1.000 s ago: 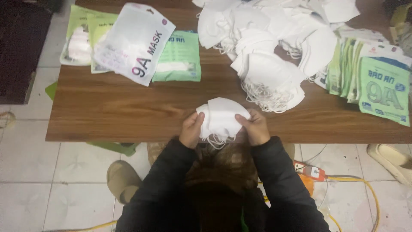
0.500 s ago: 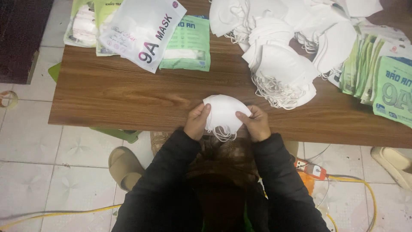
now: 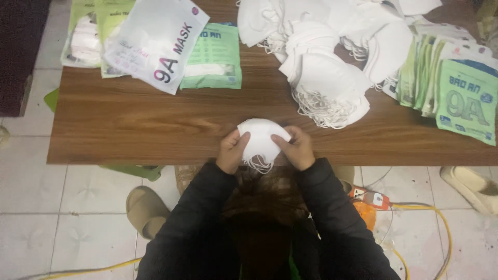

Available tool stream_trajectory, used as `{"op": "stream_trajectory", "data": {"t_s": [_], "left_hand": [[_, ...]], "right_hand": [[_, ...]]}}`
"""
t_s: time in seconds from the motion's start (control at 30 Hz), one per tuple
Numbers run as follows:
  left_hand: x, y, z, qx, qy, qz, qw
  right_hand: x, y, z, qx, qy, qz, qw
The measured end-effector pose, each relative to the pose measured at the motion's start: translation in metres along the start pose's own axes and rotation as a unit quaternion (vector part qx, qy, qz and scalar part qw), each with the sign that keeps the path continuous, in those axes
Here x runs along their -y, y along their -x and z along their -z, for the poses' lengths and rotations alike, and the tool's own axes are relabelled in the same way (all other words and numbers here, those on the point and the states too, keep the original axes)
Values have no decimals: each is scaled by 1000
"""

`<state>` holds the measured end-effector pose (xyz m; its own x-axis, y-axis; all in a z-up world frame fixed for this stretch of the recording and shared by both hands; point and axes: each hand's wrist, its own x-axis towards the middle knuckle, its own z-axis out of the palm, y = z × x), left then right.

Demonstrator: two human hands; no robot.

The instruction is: Stacking and organizing white face masks on a wooden table

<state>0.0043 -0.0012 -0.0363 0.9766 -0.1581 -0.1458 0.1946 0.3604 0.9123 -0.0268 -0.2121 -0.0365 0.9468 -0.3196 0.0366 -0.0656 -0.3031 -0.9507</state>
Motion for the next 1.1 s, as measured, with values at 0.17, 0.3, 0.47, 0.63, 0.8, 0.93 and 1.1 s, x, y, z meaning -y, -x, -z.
{"op": "stream_trajectory", "data": {"t_s": [0.17, 0.3, 0.47, 0.63, 0.8, 0.93, 1.1], "left_hand": [[-6, 2, -6, 5, 8, 10, 1000], [-1, 0, -4, -3, 5, -6, 1000], [-8, 0, -1, 21, -9, -3, 1000], [-14, 5, -7, 18, -6, -4, 1000], [-20, 6, -4, 26, -29, -9, 999], [-10, 5, -1, 34, -28, -13, 999], [-28, 12, -15, 12, -23, 1, 1000]], "right_hand": [[83, -14, 38, -138, 202, 157, 957], [61, -82, 91, -282, 350, 300, 841], [109, -101, 110, -108, 348, -46, 930], [65, -121, 119, -96, 406, -38, 908], [113, -94, 123, -110, 400, -83, 906], [73, -103, 115, -41, 323, -129, 937], [71, -85, 91, -89, 378, -141, 911]]}}
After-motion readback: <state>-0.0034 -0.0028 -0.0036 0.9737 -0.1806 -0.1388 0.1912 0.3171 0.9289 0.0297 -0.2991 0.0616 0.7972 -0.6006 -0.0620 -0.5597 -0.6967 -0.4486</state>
